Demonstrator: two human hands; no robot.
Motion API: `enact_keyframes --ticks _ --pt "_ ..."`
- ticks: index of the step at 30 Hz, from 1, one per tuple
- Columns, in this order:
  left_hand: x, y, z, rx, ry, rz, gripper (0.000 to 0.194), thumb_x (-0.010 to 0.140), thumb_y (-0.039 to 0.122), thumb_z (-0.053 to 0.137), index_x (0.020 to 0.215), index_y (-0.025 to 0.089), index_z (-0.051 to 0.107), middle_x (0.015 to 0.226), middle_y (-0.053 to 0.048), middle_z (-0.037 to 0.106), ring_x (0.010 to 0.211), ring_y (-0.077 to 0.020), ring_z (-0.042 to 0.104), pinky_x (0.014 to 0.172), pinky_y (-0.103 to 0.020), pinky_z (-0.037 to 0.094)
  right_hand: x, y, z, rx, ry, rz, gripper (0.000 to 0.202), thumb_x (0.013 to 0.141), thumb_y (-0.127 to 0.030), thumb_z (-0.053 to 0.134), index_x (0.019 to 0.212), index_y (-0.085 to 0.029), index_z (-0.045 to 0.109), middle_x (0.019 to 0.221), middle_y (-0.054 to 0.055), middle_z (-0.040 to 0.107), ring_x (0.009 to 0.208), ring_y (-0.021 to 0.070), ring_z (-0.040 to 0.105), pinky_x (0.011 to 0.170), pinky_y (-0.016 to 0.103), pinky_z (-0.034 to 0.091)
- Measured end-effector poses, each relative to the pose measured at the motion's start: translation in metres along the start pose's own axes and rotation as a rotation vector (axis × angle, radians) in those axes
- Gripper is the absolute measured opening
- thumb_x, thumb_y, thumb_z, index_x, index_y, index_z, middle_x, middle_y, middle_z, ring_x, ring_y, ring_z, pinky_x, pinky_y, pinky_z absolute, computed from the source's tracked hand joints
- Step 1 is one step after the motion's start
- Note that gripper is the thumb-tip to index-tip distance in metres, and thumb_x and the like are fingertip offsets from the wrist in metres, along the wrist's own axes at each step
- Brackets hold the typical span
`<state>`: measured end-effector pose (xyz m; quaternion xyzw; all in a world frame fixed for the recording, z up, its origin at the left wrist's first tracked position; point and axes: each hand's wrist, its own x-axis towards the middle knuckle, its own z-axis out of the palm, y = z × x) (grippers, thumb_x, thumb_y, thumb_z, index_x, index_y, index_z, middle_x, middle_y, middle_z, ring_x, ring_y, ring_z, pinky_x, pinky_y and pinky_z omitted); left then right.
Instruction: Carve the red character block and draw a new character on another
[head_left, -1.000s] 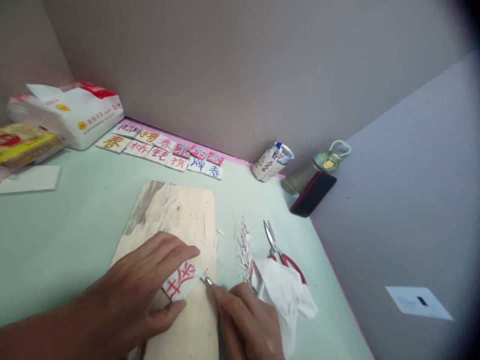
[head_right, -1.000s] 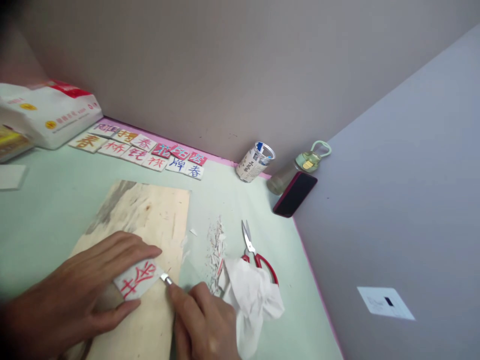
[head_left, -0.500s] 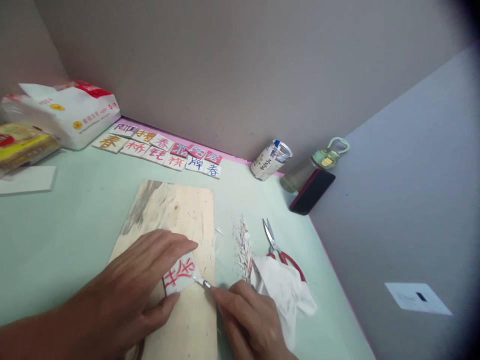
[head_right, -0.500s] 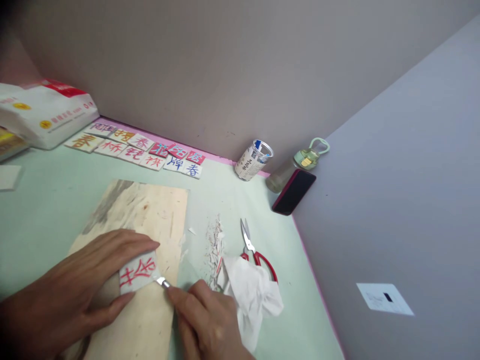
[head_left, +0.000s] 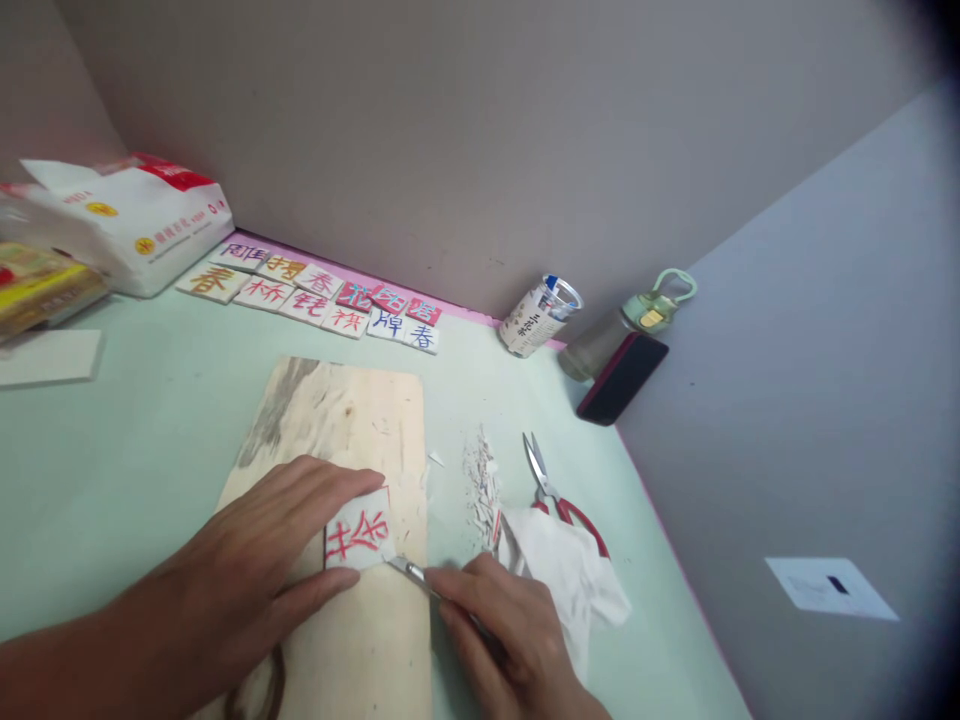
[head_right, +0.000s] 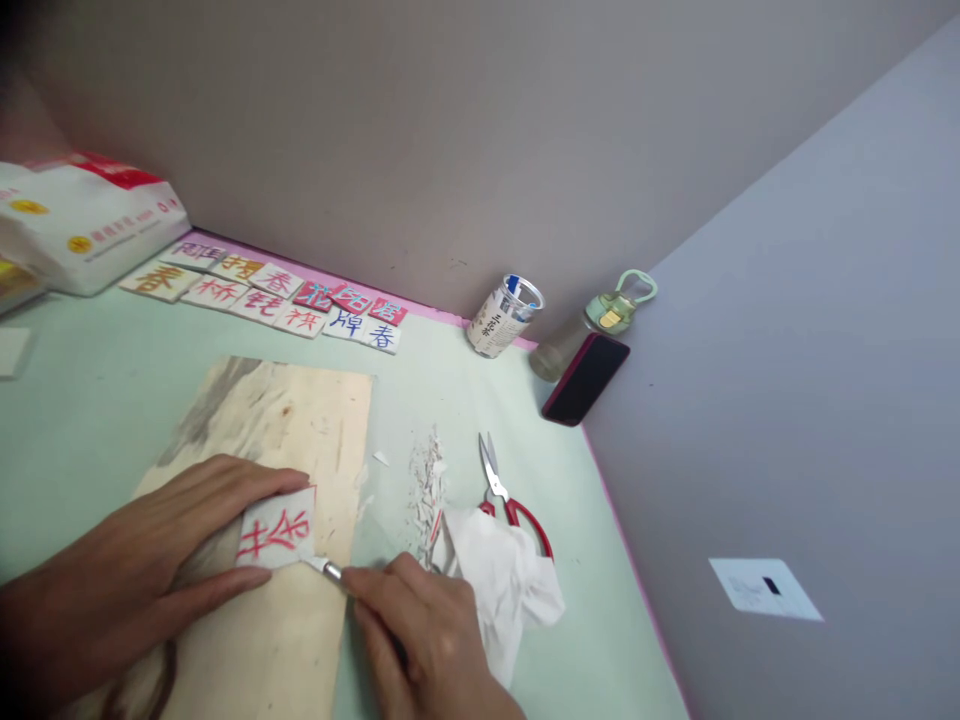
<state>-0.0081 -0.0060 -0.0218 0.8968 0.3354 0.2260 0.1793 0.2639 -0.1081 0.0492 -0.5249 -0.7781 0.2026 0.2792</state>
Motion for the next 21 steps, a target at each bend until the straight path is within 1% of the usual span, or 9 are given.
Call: enact_keyframes --ticks 4,6,11,17,21 --pt "0.000 0.007 -0.001 -0.042 0.011 -0.057 0.053 0.103 0.043 0.056 0.153 0.038 0.041 0.149 0.004 0.058 0.138 -0.0254 0.052 0.115 -0.039 0.045 0.000 0.003 0.000 0.016 -0.026 -0.009 0.030 0.104 -0.012 0.051 0.129 -0.024 0.063 0.084 0.001 0.063 0.072 0.0156 0.062 0.065 0.027 0.047" --pt "0.001 0.011 -0.002 -0.063 0.013 -0.069 0.051 0.103 0.042 0.055 0.152 0.039 0.042 0.148 0.004 0.058 0.138 -0.0252 0.052 0.116 -0.039 0.045 0.001 0.005 -0.001 0.007 -0.020 -0.038 0.031 0.103 -0.011 0.051 0.128 -0.023 0.063 0.082 0.001 0.062 0.070 0.0160 0.060 0.062 0.027 0.044" --pt "0.003 0.012 -0.002 -0.072 0.002 -0.056 0.051 0.104 0.040 0.053 0.153 0.039 0.040 0.147 0.005 0.058 0.138 -0.0224 0.052 0.118 -0.036 0.042 0.009 0.010 -0.001 0.007 -0.043 -0.055 0.031 0.102 -0.010 0.050 0.127 -0.022 0.065 0.080 0.001 0.060 0.068 0.0154 0.057 0.057 0.027 0.038" --pt "0.006 0.011 -0.003 -0.098 -0.011 -0.022 0.050 0.105 0.040 0.052 0.153 0.037 0.039 0.146 0.001 0.059 0.137 -0.0236 0.053 0.116 -0.039 0.045 0.012 0.010 -0.007 0.037 -0.092 -0.046 0.032 0.103 -0.011 0.049 0.127 -0.025 0.065 0.081 0.000 0.061 0.068 0.0145 0.057 0.058 0.027 0.037" --pt "0.007 0.012 -0.003 -0.122 -0.035 -0.010 0.050 0.106 0.041 0.052 0.153 0.038 0.038 0.146 0.002 0.059 0.137 -0.0219 0.052 0.116 -0.038 0.045 0.011 0.010 -0.010 0.012 -0.100 -0.055 0.032 0.103 -0.012 0.049 0.127 -0.025 0.065 0.081 0.000 0.061 0.069 0.0147 0.057 0.058 0.027 0.037"
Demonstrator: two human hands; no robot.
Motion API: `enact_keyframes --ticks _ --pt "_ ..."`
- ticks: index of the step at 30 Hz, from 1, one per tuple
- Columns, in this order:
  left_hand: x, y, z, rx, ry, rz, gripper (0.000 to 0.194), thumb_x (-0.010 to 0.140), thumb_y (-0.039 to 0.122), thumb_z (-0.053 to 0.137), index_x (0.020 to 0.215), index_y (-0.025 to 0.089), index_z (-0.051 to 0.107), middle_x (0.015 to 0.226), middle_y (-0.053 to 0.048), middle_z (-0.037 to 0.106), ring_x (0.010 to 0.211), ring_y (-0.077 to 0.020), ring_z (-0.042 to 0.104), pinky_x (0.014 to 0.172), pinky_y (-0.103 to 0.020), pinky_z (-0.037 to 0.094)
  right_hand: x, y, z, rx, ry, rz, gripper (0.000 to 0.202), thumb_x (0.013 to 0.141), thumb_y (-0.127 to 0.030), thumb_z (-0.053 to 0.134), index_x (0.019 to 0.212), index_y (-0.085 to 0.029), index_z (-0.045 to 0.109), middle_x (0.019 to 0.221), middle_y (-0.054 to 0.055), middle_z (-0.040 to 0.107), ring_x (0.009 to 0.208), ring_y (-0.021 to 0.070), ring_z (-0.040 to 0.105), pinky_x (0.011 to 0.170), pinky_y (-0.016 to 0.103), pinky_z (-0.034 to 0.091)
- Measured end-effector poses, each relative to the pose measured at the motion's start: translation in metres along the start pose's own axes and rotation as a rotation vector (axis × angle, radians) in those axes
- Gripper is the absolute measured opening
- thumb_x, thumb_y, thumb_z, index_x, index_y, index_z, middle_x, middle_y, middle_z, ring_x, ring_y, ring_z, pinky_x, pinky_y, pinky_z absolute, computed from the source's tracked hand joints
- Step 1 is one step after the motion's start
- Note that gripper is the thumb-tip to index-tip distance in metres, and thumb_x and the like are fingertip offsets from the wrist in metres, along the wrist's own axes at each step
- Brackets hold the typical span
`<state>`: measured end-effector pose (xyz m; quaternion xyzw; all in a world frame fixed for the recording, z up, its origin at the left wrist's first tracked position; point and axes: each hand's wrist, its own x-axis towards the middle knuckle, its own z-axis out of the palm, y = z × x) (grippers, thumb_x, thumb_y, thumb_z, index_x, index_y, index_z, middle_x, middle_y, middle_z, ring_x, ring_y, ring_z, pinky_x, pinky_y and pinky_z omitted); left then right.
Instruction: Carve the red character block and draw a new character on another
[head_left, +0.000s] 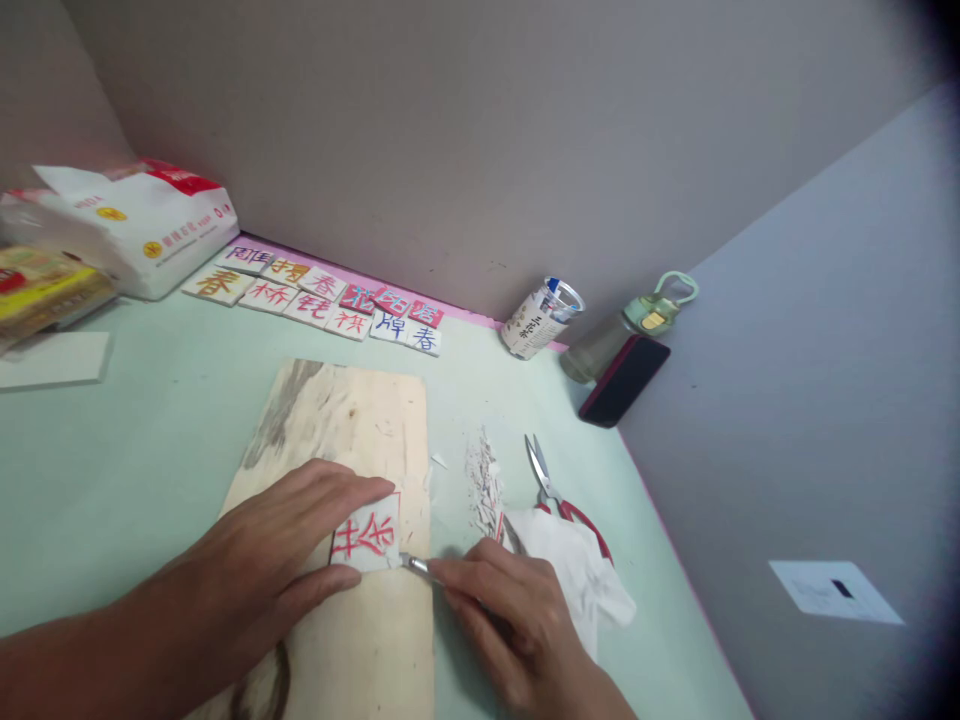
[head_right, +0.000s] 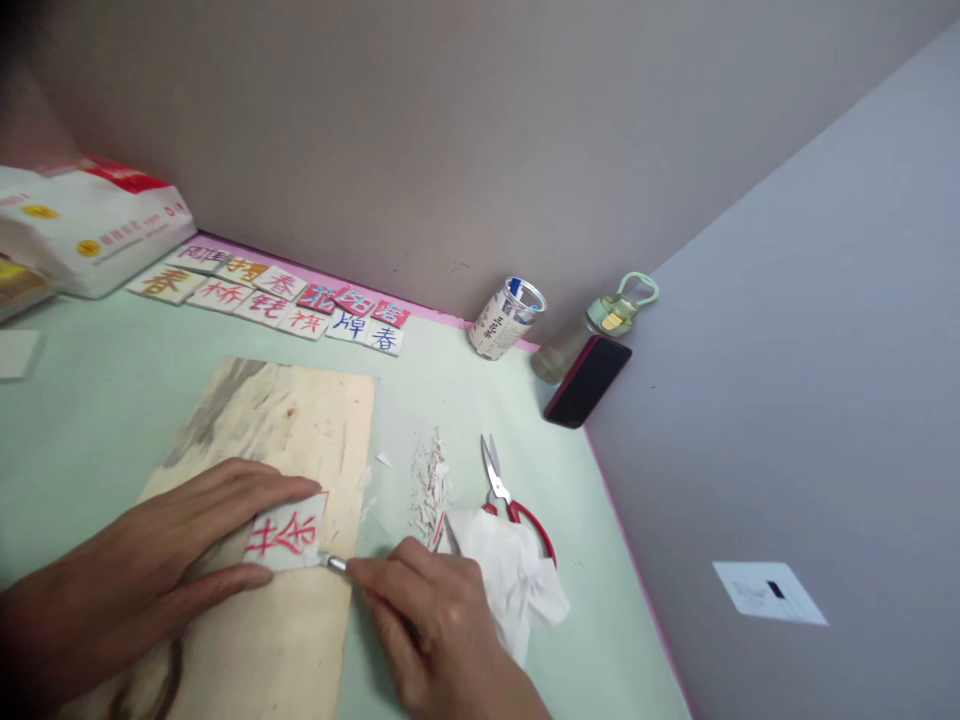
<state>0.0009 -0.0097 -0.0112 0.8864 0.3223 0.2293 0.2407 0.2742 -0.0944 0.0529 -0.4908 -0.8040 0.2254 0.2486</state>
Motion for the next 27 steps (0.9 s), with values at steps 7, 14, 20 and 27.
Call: enact_keyframes --ticks 7,14,20,27 --pt "0.000 -0.001 0.000 -0.002 -0.004 0.018 0.049 0.107 0.040 0.050 0.154 0.038 0.036 0.147 0.003 0.058 0.138 -0.0193 0.051 0.118 -0.035 0.043 0.001 0.002 0.004 -0.042 0.014 -0.013 0.033 0.102 -0.010 0.049 0.127 -0.024 0.063 0.082 0.001 0.061 0.069 0.0150 0.057 0.058 0.027 0.038" --pt "0.002 -0.001 -0.001 -0.011 0.031 0.023 0.049 0.103 0.037 0.055 0.151 0.036 0.042 0.143 0.001 0.062 0.134 -0.0220 0.056 0.115 -0.038 0.047 0.003 0.001 0.003 -0.083 -0.004 -0.039 0.031 0.102 -0.010 0.048 0.126 -0.022 0.063 0.082 0.001 0.062 0.069 0.0153 0.057 0.058 0.027 0.038" --pt "0.004 0.001 -0.005 -0.016 0.043 0.048 0.046 0.104 0.036 0.055 0.149 0.035 0.045 0.141 0.001 0.064 0.132 -0.0206 0.058 0.113 -0.034 0.049 0.010 0.005 -0.003 -0.203 -0.008 -0.136 0.031 0.101 -0.008 0.044 0.122 -0.019 0.064 0.079 0.002 0.061 0.064 0.0158 0.054 0.055 0.029 0.035" --pt "0.004 0.003 -0.007 -0.035 0.028 0.026 0.047 0.103 0.038 0.056 0.149 0.036 0.045 0.143 0.002 0.063 0.133 -0.0218 0.058 0.114 -0.036 0.048 0.016 0.007 -0.004 -0.264 0.016 -0.209 0.031 0.098 -0.008 0.044 0.119 -0.018 0.063 0.076 0.001 0.060 0.059 0.0157 0.051 0.052 0.030 0.033"
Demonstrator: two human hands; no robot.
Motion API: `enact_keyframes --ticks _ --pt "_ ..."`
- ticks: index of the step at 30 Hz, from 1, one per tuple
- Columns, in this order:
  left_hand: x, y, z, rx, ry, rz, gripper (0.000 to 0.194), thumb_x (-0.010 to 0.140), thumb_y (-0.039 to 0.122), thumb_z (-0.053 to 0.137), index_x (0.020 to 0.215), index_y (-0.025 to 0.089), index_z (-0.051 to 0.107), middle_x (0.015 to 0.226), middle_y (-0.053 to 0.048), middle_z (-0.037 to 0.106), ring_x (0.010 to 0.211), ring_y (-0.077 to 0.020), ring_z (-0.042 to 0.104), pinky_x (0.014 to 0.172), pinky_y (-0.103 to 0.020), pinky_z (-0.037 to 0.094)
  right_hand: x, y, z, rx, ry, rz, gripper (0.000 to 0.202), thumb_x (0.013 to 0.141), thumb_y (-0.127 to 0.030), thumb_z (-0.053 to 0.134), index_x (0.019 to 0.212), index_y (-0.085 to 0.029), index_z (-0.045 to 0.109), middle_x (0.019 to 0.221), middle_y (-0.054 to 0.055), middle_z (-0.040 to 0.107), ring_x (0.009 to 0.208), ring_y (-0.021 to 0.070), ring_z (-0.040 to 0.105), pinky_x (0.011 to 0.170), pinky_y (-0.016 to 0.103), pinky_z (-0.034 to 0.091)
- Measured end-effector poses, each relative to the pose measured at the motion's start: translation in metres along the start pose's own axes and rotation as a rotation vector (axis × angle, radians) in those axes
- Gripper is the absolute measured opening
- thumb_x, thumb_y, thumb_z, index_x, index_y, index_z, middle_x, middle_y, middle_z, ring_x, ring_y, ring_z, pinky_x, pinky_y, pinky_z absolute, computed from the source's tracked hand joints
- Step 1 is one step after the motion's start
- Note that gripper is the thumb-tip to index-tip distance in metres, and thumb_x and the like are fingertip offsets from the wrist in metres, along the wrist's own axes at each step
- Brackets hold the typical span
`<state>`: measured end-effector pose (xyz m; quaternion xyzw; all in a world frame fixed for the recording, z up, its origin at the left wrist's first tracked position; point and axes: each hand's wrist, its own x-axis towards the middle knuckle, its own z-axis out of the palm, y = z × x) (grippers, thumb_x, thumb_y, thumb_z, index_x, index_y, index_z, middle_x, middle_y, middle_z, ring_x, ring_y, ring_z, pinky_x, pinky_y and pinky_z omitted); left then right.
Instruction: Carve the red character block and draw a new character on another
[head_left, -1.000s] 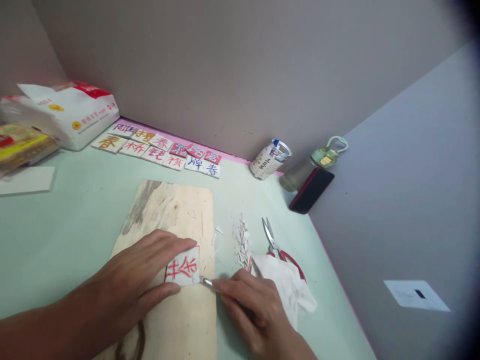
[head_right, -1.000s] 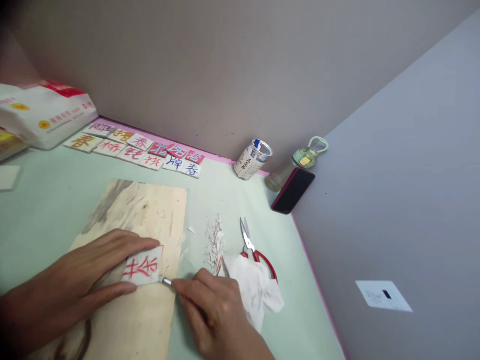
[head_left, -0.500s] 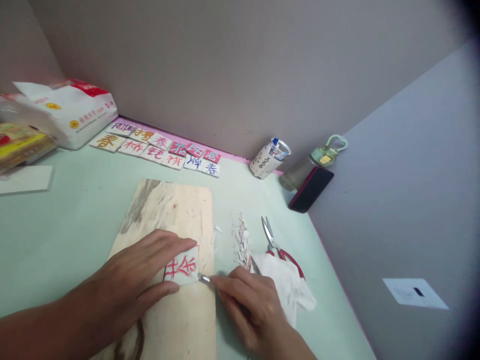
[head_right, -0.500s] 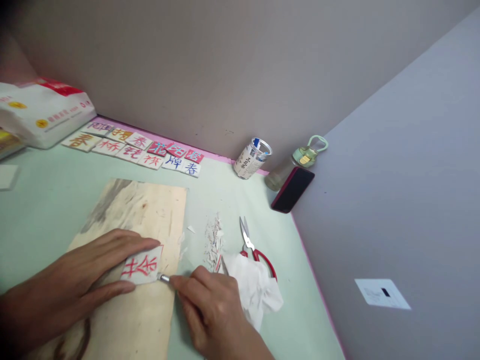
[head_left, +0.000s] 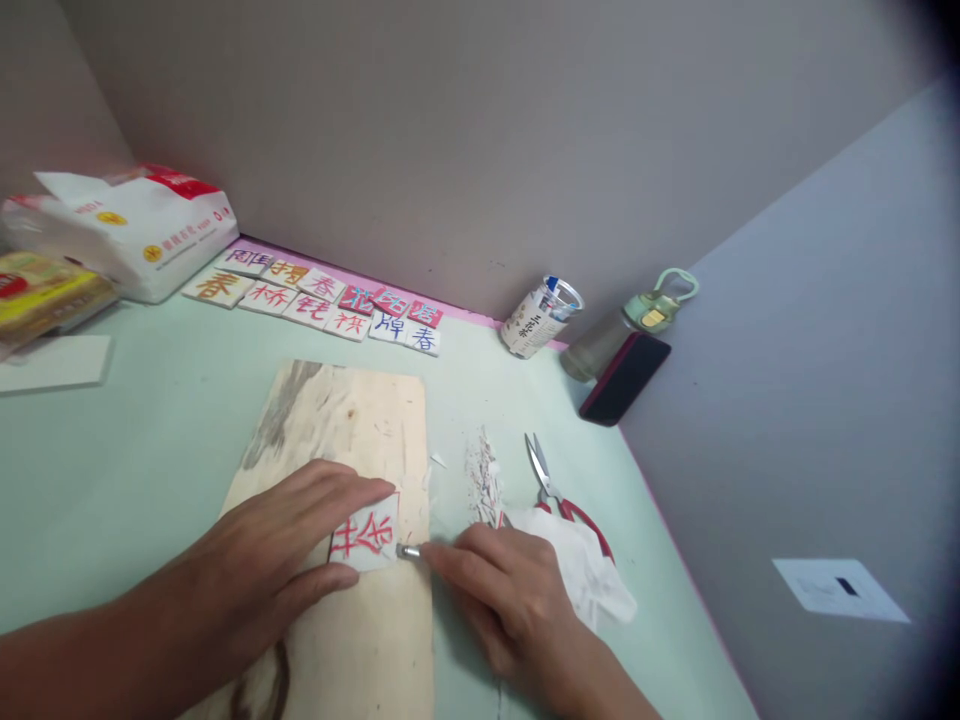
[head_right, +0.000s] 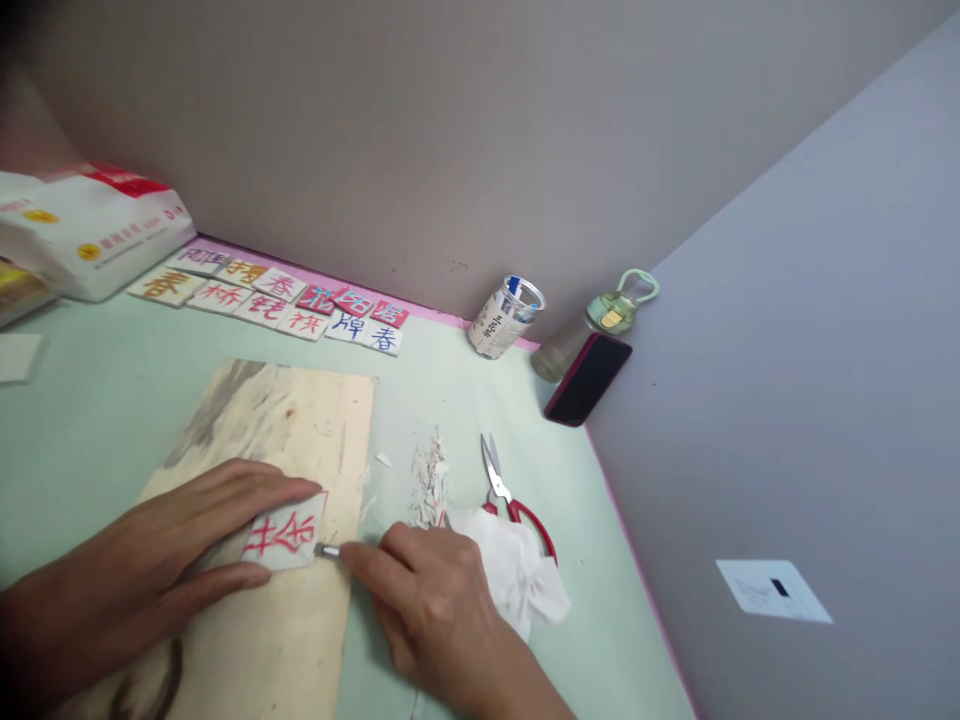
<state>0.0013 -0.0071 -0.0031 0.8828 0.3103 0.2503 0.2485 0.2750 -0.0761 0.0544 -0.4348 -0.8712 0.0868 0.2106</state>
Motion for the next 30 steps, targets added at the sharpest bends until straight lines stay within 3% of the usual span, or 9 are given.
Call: enact_keyframes --ticks 10,15,18,21,30 --pt "0.003 -0.002 0.001 -0.024 -0.017 0.006 0.046 0.104 0.038 0.057 0.148 0.037 0.045 0.140 0.003 0.064 0.131 -0.0201 0.058 0.114 -0.032 0.047 -0.001 0.001 0.005 -0.071 0.026 -0.021 0.030 0.101 -0.007 0.042 0.120 -0.016 0.063 0.076 0.002 0.063 0.060 0.0160 0.054 0.053 0.030 0.034" --pt "0.005 0.000 -0.002 -0.038 -0.028 0.039 0.044 0.105 0.036 0.054 0.148 0.036 0.044 0.139 0.003 0.064 0.131 -0.0182 0.058 0.113 -0.028 0.046 0.002 -0.003 -0.009 -0.056 -0.014 0.028 0.032 0.105 -0.006 0.037 0.118 -0.017 0.064 0.084 0.005 0.065 0.068 0.0170 0.057 0.059 0.029 0.037" --pt "0.005 0.001 -0.003 -0.063 -0.043 0.034 0.045 0.105 0.032 0.054 0.148 0.037 0.045 0.139 0.003 0.064 0.130 -0.0193 0.059 0.112 -0.029 0.048 0.001 -0.004 -0.021 0.046 -0.105 0.105 0.026 0.108 -0.014 0.041 0.110 -0.020 0.066 0.081 0.003 0.063 0.068 0.0166 0.056 0.059 0.029 0.037" --pt "0.005 0.001 -0.004 -0.080 -0.058 0.017 0.046 0.104 0.032 0.055 0.149 0.037 0.046 0.140 0.001 0.064 0.129 -0.0219 0.059 0.111 -0.032 0.050 0.001 -0.002 -0.026 0.054 -0.088 0.138 0.024 0.109 -0.020 0.044 0.107 -0.020 0.067 0.081 0.002 0.062 0.068 0.0155 0.056 0.059 0.028 0.037" --pt "0.004 0.000 -0.002 -0.080 -0.050 0.011 0.048 0.104 0.029 0.053 0.150 0.037 0.046 0.141 -0.001 0.063 0.131 -0.0240 0.059 0.114 -0.036 0.048 0.002 0.000 -0.011 -0.061 -0.044 0.052 0.026 0.104 -0.009 0.043 0.104 -0.018 0.068 0.075 0.002 0.059 0.061 0.0156 0.050 0.054 0.029 0.030"
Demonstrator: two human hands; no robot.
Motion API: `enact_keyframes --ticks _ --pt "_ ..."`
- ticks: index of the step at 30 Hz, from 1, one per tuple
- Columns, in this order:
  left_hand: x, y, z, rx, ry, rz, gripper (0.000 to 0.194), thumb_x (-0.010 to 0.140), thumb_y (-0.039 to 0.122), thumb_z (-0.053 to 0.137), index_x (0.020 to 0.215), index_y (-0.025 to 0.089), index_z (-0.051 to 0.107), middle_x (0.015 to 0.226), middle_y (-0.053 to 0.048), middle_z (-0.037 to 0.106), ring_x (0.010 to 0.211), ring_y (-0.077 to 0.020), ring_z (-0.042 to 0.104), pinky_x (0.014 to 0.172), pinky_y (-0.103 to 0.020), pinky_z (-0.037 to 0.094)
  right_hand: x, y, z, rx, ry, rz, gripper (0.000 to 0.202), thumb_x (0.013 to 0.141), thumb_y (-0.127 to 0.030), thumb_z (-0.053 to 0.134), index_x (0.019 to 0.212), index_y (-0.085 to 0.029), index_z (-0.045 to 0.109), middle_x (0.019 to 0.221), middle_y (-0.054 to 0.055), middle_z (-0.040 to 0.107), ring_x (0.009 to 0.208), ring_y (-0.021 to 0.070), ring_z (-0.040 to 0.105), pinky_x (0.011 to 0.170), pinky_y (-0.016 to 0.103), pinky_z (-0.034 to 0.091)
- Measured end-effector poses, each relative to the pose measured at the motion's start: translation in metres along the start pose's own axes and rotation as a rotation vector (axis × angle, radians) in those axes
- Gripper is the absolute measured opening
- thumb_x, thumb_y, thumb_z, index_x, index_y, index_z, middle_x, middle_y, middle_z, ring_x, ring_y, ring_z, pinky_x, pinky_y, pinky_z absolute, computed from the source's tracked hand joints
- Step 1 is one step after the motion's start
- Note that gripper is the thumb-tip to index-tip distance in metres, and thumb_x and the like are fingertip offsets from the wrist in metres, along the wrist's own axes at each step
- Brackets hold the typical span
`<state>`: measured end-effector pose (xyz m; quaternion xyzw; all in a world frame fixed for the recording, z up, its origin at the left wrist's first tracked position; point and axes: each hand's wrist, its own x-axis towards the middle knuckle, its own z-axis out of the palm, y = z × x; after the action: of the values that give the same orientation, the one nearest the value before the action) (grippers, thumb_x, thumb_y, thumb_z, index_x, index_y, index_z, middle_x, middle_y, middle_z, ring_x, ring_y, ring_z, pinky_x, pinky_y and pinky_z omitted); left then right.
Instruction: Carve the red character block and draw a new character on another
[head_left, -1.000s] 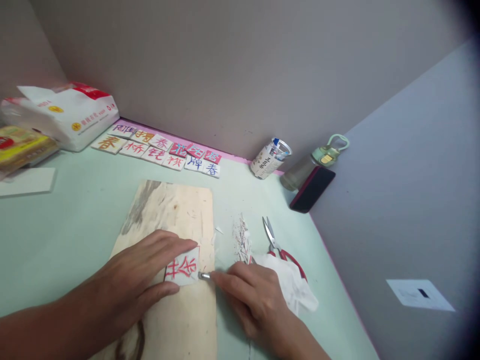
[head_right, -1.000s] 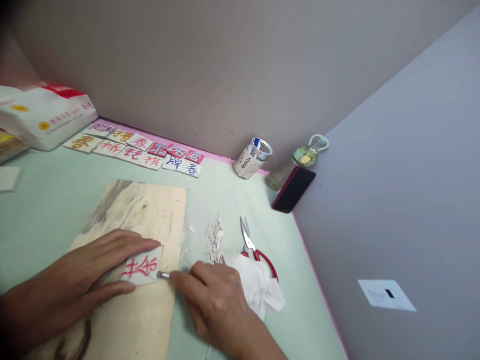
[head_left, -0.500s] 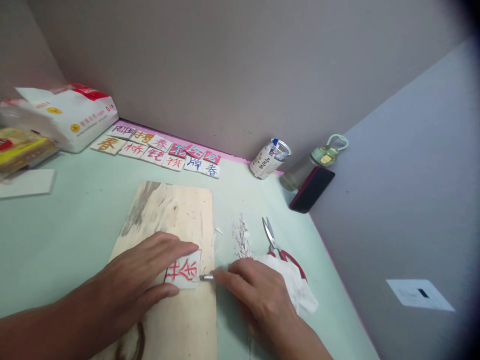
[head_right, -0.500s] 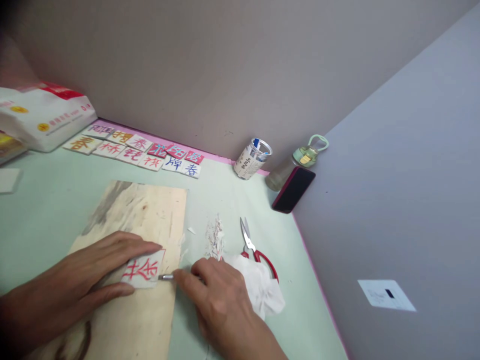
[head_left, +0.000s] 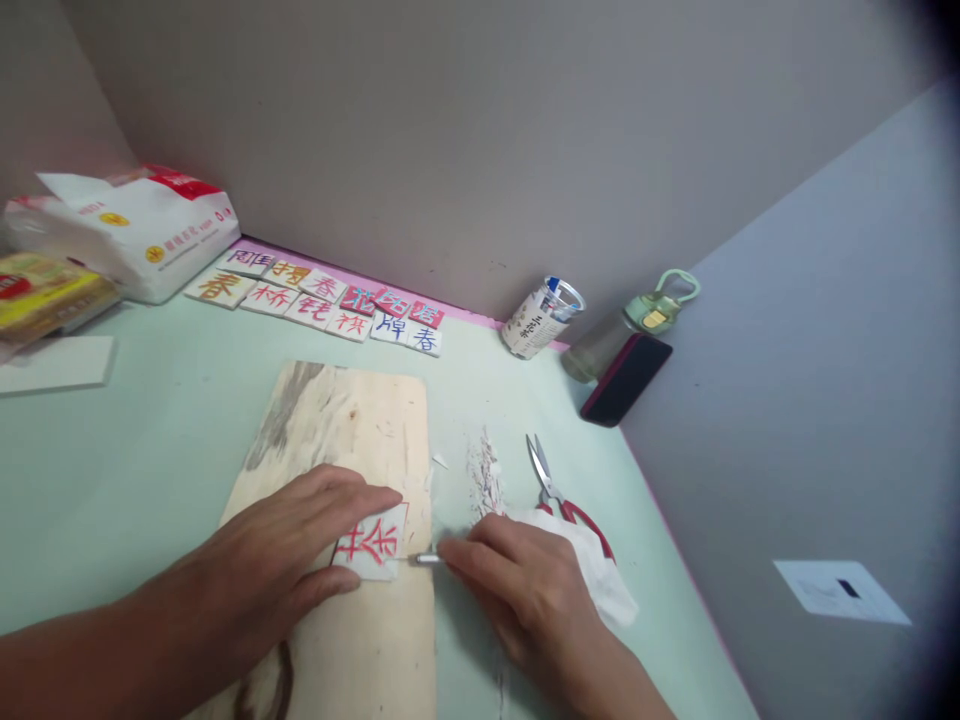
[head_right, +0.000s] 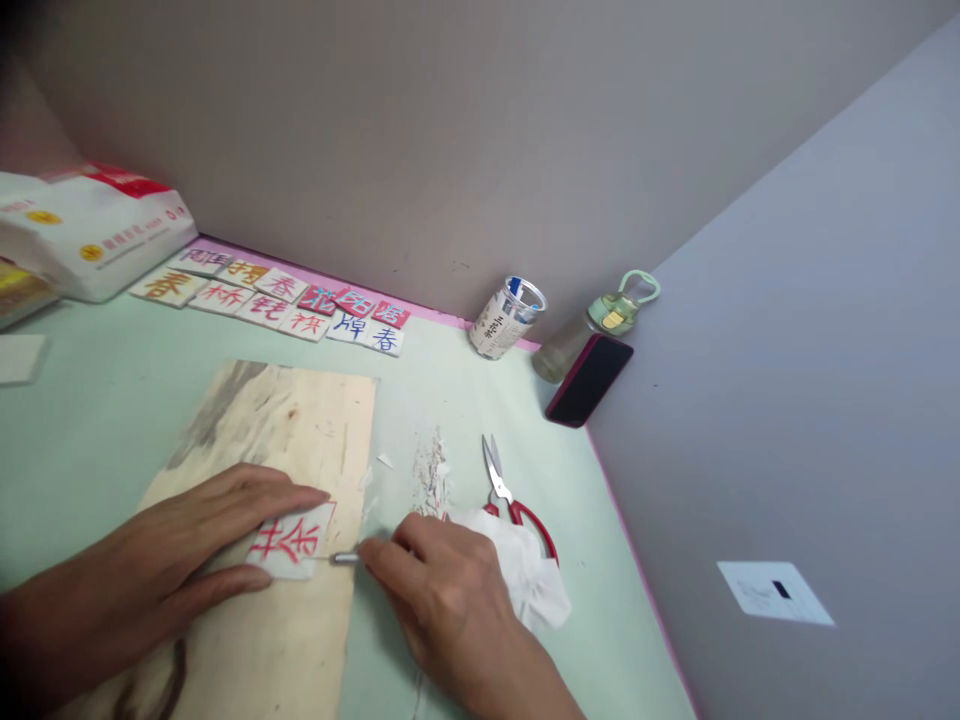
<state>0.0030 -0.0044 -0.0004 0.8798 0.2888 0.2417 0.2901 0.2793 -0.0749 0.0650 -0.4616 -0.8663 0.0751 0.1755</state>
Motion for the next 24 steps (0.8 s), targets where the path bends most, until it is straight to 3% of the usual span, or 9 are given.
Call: enact_keyframes --ticks 6,14,24 --pt "0.001 0.002 -0.001 0.001 -0.007 0.011 0.045 0.105 0.027 0.051 0.149 0.037 0.044 0.141 0.002 0.063 0.132 -0.0200 0.057 0.113 -0.031 0.047 -0.001 0.000 0.001 -0.011 0.018 -0.017 0.024 0.100 -0.004 0.047 0.105 -0.017 0.067 0.075 0.001 0.058 0.060 0.0153 0.046 0.054 0.030 0.029" --pt "0.000 0.001 -0.001 0.001 0.005 0.003 0.048 0.103 0.026 0.054 0.149 0.037 0.047 0.140 0.000 0.064 0.130 -0.0235 0.059 0.113 -0.035 0.048 0.002 0.000 -0.003 -0.050 -0.005 -0.031 0.029 0.104 -0.008 0.041 0.104 -0.018 0.067 0.071 0.001 0.057 0.058 0.0148 0.046 0.052 0.029 0.029" --pt "0.001 0.001 -0.002 -0.010 -0.003 0.025 0.045 0.105 0.032 0.053 0.149 0.037 0.043 0.141 0.003 0.062 0.132 -0.0197 0.056 0.114 -0.029 0.045 0.016 0.001 -0.015 -0.009 -0.177 -0.028 0.035 0.100 -0.002 0.038 0.105 -0.019 0.069 0.071 -0.001 0.057 0.058 0.0157 0.047 0.054 0.030 0.028"
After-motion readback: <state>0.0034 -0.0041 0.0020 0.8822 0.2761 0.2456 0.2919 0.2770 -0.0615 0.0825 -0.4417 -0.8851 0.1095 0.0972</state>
